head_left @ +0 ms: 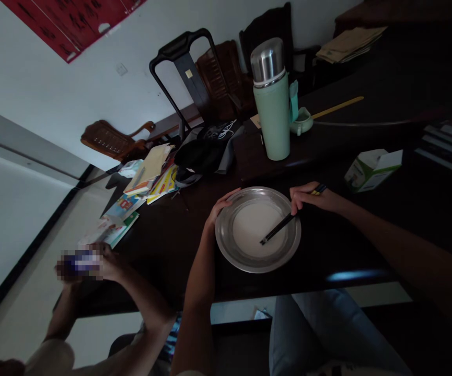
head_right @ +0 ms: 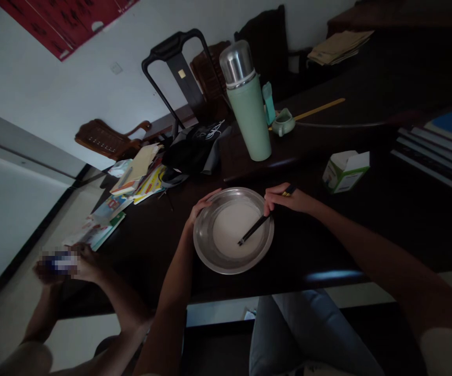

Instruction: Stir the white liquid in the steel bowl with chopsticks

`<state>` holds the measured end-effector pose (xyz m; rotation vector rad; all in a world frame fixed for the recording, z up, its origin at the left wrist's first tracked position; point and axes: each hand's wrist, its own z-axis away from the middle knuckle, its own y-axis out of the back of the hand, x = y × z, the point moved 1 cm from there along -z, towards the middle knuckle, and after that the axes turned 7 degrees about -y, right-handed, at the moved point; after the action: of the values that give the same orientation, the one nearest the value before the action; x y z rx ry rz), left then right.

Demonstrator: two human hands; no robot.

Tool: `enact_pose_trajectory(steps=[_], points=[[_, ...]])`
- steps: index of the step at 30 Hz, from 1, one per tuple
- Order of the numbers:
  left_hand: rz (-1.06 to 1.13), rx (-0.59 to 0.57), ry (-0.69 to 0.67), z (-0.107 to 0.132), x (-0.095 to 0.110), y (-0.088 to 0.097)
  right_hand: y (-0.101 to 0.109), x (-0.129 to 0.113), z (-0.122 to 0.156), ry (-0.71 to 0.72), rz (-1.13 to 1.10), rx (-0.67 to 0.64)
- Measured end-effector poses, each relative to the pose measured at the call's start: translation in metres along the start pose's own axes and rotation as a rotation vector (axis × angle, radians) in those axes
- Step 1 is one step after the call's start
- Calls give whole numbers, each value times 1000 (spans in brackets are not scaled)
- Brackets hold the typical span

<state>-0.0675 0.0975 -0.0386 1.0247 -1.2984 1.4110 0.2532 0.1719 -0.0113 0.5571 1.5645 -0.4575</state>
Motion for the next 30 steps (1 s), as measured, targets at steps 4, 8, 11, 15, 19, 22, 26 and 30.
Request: enact_pose_trajectory(steps=[4, 8, 11, 15, 19, 22, 26, 30], points=[[3, 3, 1, -1, -2, 2, 4, 0, -2, -9, 36, 100], [10, -1, -6, -2, -4, 5, 14, 4, -1, 37, -15, 172], [3, -13, -13, -1, -4, 4, 9, 6, -1, 41, -32, 92], [-1, -9, -6, -1, -1, 2, 0, 4, -2, -1, 12, 47], [12, -8, 1, -2, -3, 3, 8, 3, -2, 6, 37, 150], [9, -2, -14, -2, -3, 3, 13, 4, -1, 41, -5, 156], [4, 0, -13, -1, -2, 2, 4, 5, -1, 13, -19, 44], [-12, -2, 10, 0, 0, 1, -1, 2, -3, -18, 40, 72]])
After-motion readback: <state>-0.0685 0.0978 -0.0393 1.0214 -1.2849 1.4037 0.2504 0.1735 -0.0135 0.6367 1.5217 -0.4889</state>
